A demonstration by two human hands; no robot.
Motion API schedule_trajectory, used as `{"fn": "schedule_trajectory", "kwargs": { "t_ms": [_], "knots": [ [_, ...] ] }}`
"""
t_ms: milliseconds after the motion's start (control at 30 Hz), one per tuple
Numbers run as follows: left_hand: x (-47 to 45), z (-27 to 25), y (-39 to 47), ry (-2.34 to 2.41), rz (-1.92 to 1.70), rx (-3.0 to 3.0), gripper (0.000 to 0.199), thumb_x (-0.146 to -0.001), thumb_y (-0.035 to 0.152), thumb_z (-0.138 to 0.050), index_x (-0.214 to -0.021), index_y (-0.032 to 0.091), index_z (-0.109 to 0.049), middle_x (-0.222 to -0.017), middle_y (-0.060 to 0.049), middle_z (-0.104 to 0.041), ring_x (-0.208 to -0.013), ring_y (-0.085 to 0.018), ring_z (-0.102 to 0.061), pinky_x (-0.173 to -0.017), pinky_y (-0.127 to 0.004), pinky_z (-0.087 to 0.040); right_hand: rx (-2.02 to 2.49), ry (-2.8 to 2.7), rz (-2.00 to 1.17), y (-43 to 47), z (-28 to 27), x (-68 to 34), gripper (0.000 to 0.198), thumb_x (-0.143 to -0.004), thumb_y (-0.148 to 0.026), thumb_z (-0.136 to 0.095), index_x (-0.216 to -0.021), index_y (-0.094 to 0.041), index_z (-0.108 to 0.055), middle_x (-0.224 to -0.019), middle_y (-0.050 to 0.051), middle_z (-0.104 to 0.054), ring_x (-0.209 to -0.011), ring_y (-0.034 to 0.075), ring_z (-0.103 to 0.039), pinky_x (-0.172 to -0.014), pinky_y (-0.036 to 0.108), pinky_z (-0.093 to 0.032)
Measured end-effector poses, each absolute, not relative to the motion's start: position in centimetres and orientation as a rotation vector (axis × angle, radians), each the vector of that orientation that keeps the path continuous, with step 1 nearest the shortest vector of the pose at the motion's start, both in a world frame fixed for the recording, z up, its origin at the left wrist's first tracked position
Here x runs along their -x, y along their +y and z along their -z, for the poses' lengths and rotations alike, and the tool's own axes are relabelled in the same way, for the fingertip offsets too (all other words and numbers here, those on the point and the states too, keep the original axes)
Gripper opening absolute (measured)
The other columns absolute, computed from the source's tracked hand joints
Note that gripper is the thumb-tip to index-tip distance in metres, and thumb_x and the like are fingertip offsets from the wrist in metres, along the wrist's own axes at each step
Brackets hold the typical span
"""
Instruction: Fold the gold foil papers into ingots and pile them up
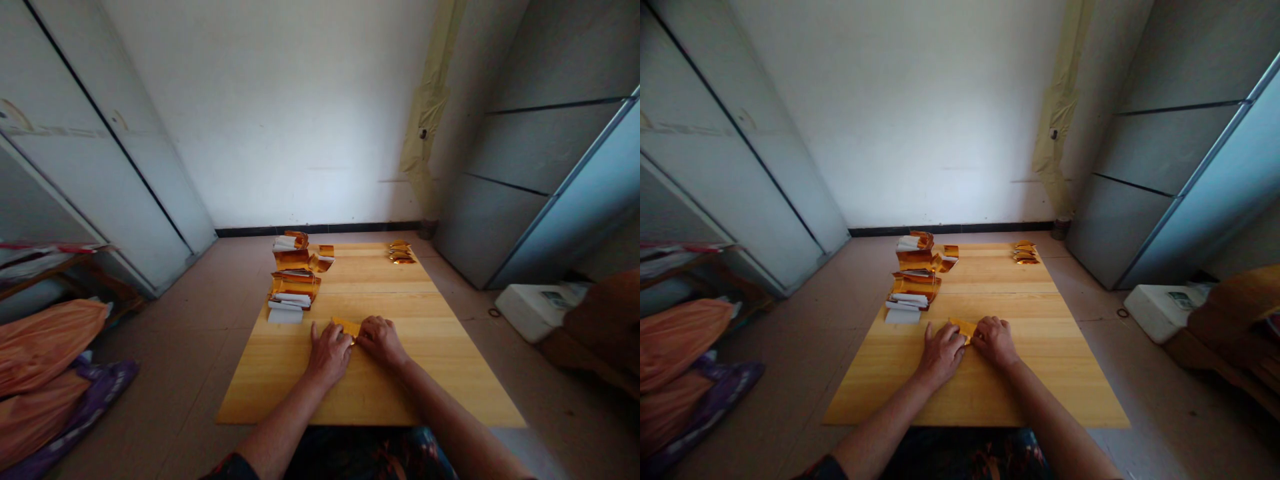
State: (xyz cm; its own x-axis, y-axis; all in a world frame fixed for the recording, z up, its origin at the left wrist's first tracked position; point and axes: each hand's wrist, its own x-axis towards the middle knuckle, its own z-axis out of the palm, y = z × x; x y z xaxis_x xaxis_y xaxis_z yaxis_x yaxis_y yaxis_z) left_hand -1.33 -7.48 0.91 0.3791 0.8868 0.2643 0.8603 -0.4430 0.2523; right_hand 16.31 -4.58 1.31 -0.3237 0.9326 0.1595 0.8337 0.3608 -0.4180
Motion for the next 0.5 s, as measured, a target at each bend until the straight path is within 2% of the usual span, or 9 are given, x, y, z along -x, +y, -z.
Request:
{"fn": "schedule_trajectory", "kwargs": {
  "t_ms": [267, 500],
  "knots": [
    [2.4, -0.5, -7.5, 1.505, -0.488, -2.622, 0.019, -0.086, 0.021, -0.049, -0.104, 0.027, -0.056, -0.12, -0.004, -0.054, -0.123, -0.024, -0.041, -0.108, -0.062, -0.01, 1.635, -2.264, -0.351, -4.2, -1.1, -15.9, 0.011, -0.082, -0.028, -0.058, -0.076, -0.022, -0.065, -0.088, 0.001, -0.062, -0.087, 0.016, -0.053, -0.075, 0.029, -0.029],
    [2.9, 0.0, -7.5, 1.455, -0.469, -2.688, 0.031, -0.085, 0.025, -0.053, -0.116, 0.031, -0.053, -0.126, -0.005, -0.05, -0.126, -0.025, -0.038, -0.108, -0.062, -0.009, 1.673, -2.252, -0.345, -4.3, -1.4, -15.6, 0.011, -0.082, -0.026, -0.057, -0.076, -0.021, -0.064, -0.088, 0.002, -0.061, -0.087, 0.016, -0.052, -0.075, 0.029, -0.029]
  ]
}}
